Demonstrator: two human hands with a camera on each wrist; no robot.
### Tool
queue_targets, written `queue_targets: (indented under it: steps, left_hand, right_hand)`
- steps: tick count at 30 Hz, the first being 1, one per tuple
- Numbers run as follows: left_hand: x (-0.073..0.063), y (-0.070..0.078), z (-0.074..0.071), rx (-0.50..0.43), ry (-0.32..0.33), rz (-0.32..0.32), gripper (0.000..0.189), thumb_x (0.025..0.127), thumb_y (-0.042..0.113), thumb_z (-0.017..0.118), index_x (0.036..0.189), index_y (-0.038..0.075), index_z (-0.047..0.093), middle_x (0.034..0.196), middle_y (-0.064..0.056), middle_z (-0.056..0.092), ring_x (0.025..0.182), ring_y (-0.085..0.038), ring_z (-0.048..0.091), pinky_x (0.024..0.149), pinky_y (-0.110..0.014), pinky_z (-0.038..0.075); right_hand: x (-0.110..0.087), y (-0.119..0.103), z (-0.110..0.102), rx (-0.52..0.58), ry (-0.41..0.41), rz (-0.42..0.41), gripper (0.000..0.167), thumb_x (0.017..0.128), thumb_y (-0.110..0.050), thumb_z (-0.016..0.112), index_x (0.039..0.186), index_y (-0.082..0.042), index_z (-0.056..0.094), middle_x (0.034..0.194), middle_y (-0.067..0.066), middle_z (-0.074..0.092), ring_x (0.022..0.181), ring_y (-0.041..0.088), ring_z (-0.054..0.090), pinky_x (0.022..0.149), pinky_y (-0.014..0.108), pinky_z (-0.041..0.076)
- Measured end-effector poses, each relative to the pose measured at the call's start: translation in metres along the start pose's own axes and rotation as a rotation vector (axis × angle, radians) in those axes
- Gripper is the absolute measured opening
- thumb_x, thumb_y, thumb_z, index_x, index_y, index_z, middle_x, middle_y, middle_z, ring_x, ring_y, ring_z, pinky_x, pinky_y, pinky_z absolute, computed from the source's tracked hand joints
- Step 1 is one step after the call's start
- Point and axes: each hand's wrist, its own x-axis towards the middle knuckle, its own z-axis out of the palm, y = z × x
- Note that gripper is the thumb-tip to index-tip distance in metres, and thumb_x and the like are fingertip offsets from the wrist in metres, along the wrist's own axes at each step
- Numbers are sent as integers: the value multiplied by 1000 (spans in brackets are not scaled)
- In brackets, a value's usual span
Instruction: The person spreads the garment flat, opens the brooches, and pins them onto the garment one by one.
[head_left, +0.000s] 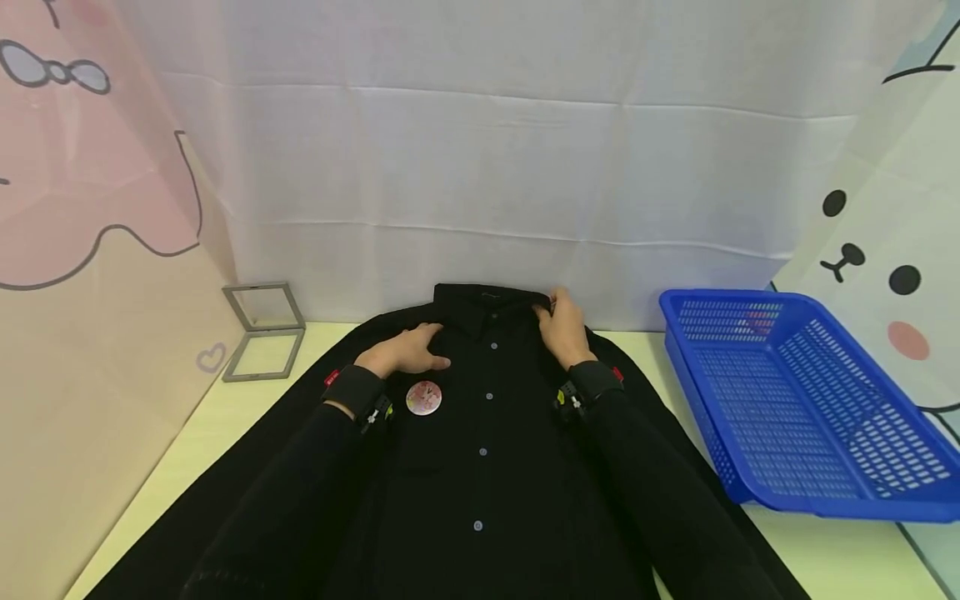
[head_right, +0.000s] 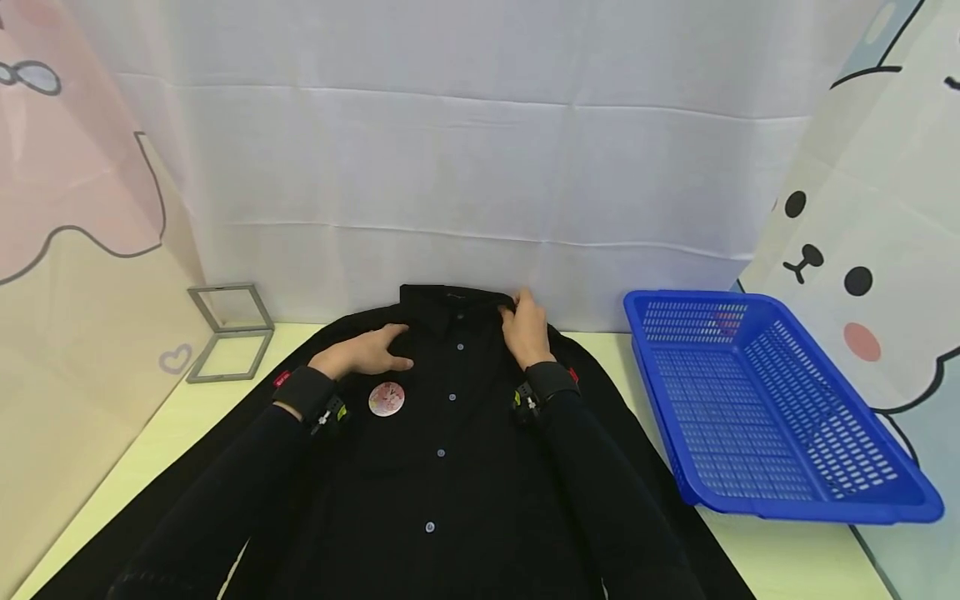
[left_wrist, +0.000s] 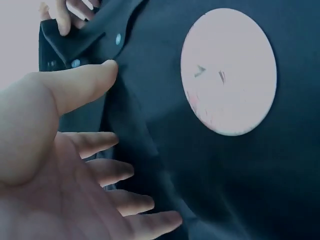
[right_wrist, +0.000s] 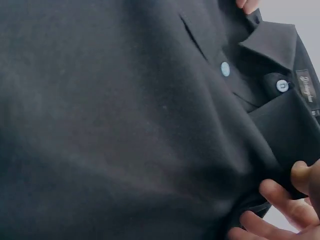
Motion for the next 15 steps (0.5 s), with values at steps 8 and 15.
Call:
queue_targets:
  steps: [8, 15]
  left_hand:
    - [-16, -19, -7, 36, -155, -62, 82, 102, 44, 62, 162, 2, 26, 166, -27, 27, 151, -49, 29, 119, -61, 34]
    - [-44, -27, 1, 26, -176, -55, 84, 102, 37, 64, 162, -4, 21, 166, -29, 23, 153, -48, 24, 123, -59, 28]
  right_hand:
    - [-12, -4, -11, -122, -216, 95, 47, 106, -17, 58, 144, 8, 44, 133, 33, 56, 111, 48, 62, 91, 54, 55]
    - [-36, -12, -34, -405, -421, 163, 41, 103, -26, 65, 136, -2, 59, 134, 27, 58, 118, 51, 53, 100, 65, 44]
